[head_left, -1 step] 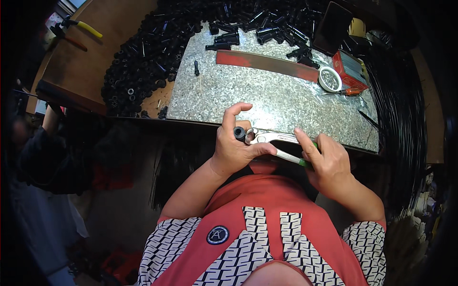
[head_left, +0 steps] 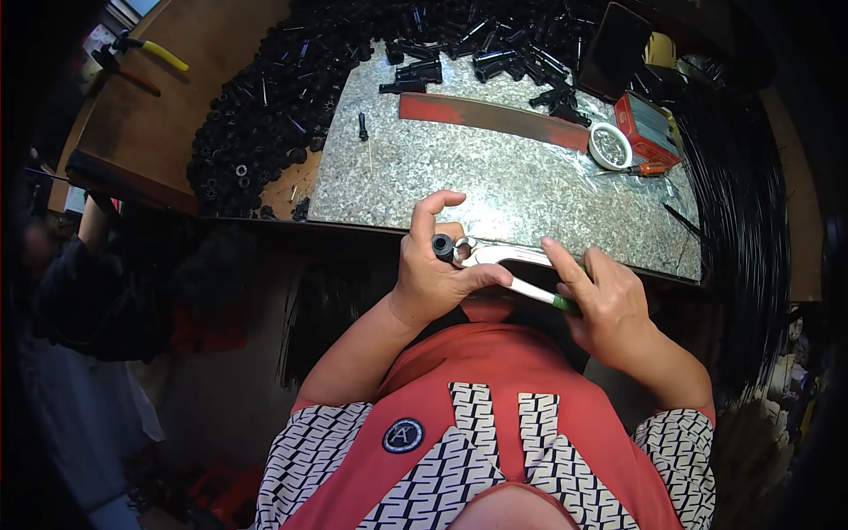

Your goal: Assembling thin metal rods into a central hub using pliers at a production workbench.

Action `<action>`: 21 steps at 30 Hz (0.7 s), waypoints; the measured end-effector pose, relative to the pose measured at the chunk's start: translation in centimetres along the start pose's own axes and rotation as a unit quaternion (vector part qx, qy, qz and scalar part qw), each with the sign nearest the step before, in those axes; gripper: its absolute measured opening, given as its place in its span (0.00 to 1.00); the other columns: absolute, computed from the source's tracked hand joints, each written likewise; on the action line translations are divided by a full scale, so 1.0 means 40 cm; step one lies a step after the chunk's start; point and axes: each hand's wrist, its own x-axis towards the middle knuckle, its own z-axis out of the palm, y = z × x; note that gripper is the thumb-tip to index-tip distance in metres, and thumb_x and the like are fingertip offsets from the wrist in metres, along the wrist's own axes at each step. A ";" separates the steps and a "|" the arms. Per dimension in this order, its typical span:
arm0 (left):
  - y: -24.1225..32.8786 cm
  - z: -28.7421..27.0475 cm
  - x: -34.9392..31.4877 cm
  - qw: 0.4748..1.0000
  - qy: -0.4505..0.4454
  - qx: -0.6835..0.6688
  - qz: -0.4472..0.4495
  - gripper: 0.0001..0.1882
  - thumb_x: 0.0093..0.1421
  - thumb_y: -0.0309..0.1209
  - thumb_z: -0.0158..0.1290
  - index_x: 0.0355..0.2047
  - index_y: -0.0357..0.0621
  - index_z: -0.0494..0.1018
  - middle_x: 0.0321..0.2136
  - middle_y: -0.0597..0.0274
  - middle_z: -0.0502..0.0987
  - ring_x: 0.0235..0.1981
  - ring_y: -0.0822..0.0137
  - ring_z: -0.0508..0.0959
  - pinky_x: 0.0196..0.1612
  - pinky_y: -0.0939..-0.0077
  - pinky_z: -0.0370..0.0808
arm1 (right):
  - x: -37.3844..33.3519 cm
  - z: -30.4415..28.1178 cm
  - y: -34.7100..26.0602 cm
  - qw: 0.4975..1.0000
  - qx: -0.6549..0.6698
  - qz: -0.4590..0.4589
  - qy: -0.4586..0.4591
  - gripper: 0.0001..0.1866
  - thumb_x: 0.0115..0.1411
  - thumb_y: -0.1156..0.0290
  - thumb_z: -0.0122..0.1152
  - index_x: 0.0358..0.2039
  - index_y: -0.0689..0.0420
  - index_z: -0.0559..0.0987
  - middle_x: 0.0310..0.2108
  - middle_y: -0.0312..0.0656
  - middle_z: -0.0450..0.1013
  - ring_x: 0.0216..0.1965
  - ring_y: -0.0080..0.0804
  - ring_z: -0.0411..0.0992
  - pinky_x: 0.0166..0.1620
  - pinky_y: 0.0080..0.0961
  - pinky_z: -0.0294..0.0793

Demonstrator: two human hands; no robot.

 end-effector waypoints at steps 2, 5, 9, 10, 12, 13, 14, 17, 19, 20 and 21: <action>0.000 0.001 0.003 1.000 0.007 0.020 0.013 0.48 0.37 0.47 0.72 0.51 0.35 0.58 0.11 0.72 0.64 0.16 0.82 0.63 0.20 0.88 0.60 | 0.003 -0.004 -0.005 1.000 0.015 0.008 -0.005 0.38 0.44 0.79 0.64 0.59 0.54 0.67 0.23 0.42 0.60 0.22 0.36 0.65 0.25 0.32 0.63; -0.004 -0.001 0.004 1.000 0.005 -0.027 0.000 0.48 0.38 0.45 0.72 0.52 0.36 0.57 0.11 0.73 0.63 0.16 0.83 0.63 0.20 0.89 0.59 | 0.002 0.002 -0.007 0.999 0.029 0.014 -0.001 0.39 0.44 0.79 0.65 0.60 0.53 0.66 0.24 0.42 0.61 0.22 0.36 0.64 0.24 0.32 0.63; 0.007 -0.014 0.015 0.998 -0.027 -0.048 -0.018 0.49 0.35 0.43 0.74 0.52 0.38 0.57 0.12 0.75 0.63 0.16 0.85 0.63 0.20 0.90 0.57 | 0.013 0.006 0.004 0.997 0.035 -0.025 0.061 0.40 0.43 0.78 0.65 0.60 0.52 0.66 0.24 0.41 0.61 0.21 0.35 0.63 0.24 0.32 0.63; 0.007 -0.014 0.016 0.997 -0.029 -0.066 -0.017 0.50 0.33 0.42 0.74 0.53 0.39 0.57 0.12 0.77 0.64 0.16 0.86 0.63 0.20 0.91 0.56 | 0.010 0.004 0.009 0.997 0.034 -0.019 0.064 0.40 0.43 0.78 0.65 0.60 0.52 0.66 0.24 0.41 0.61 0.21 0.35 0.63 0.24 0.32 0.63; -0.001 -0.018 0.013 0.996 -0.026 -0.083 -0.032 0.54 0.29 0.42 0.76 0.54 0.41 0.57 0.12 0.78 0.63 0.16 0.87 0.62 0.20 0.92 0.53 | -0.001 -0.004 0.019 0.997 0.014 -0.051 0.062 0.40 0.43 0.78 0.65 0.60 0.52 0.66 0.24 0.40 0.60 0.20 0.33 0.62 0.23 0.29 0.62; -0.002 -0.022 0.013 0.996 -0.030 -0.082 -0.032 0.54 0.29 0.42 0.76 0.54 0.41 0.57 0.12 0.78 0.63 0.16 0.87 0.62 0.20 0.92 0.53 | -0.009 -0.005 0.019 0.997 0.014 -0.047 0.063 0.40 0.43 0.78 0.65 0.60 0.52 0.66 0.24 0.40 0.60 0.20 0.33 0.62 0.23 0.29 0.62; -0.003 -0.024 0.014 0.995 -0.041 -0.085 -0.030 0.54 0.29 0.42 0.76 0.54 0.41 0.57 0.12 0.78 0.63 0.16 0.87 0.62 0.20 0.92 0.53 | -0.018 -0.005 0.017 0.997 0.004 -0.044 0.055 0.39 0.43 0.78 0.64 0.60 0.51 0.67 0.23 0.39 0.59 0.20 0.32 0.62 0.22 0.29 0.61; 0.024 -0.027 0.011 0.994 -0.070 -0.062 -0.063 0.57 0.28 0.55 0.70 0.54 0.38 0.56 0.13 0.77 0.64 0.17 0.85 0.63 0.23 0.91 0.54 | -0.027 -0.008 0.012 0.998 -0.009 -0.042 0.050 0.36 0.45 0.77 0.63 0.59 0.51 0.69 0.22 0.38 0.59 0.19 0.31 0.61 0.21 0.27 0.60; 0.033 -0.018 0.007 0.991 -0.080 -0.082 -0.075 0.56 0.28 0.54 0.71 0.53 0.38 0.57 0.14 0.76 0.65 0.18 0.85 0.64 0.23 0.91 0.55 | -0.029 -0.018 0.007 0.998 -0.011 -0.043 0.053 0.35 0.46 0.76 0.62 0.58 0.51 0.70 0.21 0.38 0.59 0.18 0.30 0.61 0.20 0.27 0.60; 0.024 -0.019 0.000 0.991 -0.085 -0.085 -0.058 0.50 0.35 0.47 0.73 0.52 0.37 0.57 0.14 0.74 0.68 0.18 0.86 0.65 0.23 0.92 0.56 | -0.031 -0.028 0.002 0.998 -0.038 -0.044 0.031 0.32 0.49 0.74 0.59 0.58 0.51 0.70 0.22 0.38 0.60 0.20 0.29 0.63 0.21 0.25 0.64; 0.024 -0.018 -0.002 0.991 -0.088 -0.083 -0.059 0.50 0.35 0.47 0.73 0.52 0.37 0.57 0.14 0.74 0.68 0.18 0.86 0.65 0.23 0.92 0.56 | -0.032 -0.035 -0.002 0.997 -0.064 -0.044 0.009 0.29 0.52 0.71 0.56 0.58 0.51 0.70 0.23 0.38 0.61 0.22 0.29 0.65 0.23 0.24 0.67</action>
